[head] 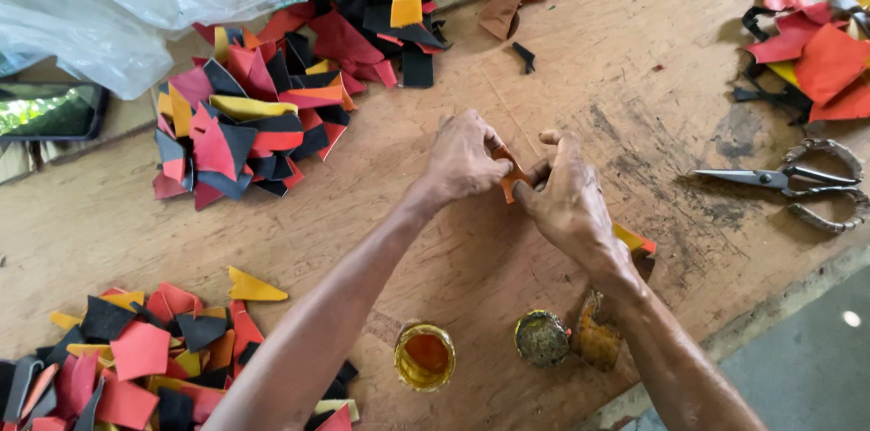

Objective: The person repeatedly picks small colored foam pieces from a pile, applies adhesive from a small container to the edges, and folds them into small box-like shapes. The finished items are placed on the table as the process continues.

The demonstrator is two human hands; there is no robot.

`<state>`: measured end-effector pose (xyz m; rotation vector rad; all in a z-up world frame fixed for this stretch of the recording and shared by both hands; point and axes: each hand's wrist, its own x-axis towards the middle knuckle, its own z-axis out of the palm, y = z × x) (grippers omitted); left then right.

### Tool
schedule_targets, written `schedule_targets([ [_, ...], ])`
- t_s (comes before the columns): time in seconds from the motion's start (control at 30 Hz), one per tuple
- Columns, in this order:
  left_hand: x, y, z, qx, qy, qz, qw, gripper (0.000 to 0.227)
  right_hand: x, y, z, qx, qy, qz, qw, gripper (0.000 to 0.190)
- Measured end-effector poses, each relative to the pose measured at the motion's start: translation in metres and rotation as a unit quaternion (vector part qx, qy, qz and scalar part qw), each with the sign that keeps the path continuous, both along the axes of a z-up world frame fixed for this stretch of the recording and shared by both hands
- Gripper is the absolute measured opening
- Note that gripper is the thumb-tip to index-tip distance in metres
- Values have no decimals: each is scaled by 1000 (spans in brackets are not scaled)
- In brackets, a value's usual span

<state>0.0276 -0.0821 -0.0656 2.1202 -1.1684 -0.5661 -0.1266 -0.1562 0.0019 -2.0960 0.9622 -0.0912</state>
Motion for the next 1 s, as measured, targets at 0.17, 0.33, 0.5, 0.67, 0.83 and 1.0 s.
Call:
schedule_targets([
  [0.17,-8,-8,-4,-23,-48,35,998,16,-15,-3,-17,-185,-94,69,976,65],
  [0.33,-6,-2,2,-89,-51,49,994,34,-28,2,-35,-164,-55,123,977,44],
  [0.5,-9,5,16,-59,-56,13,997,21,-33,8,-32,-178,-116,168,963,62],
  [0.67,-7,23,16,-100,-118,-52,987,19,-35,8,-19,-121,-97,169,973,67],
  [0.83,0,38,12,-137,-93,-68,984,32,-36,8,-14,-109,-107,180,972,72],
  [1.0,-7,38,13,-99,-108,-64,987,34,-37,10,-12,-112,-121,174,971,69],
])
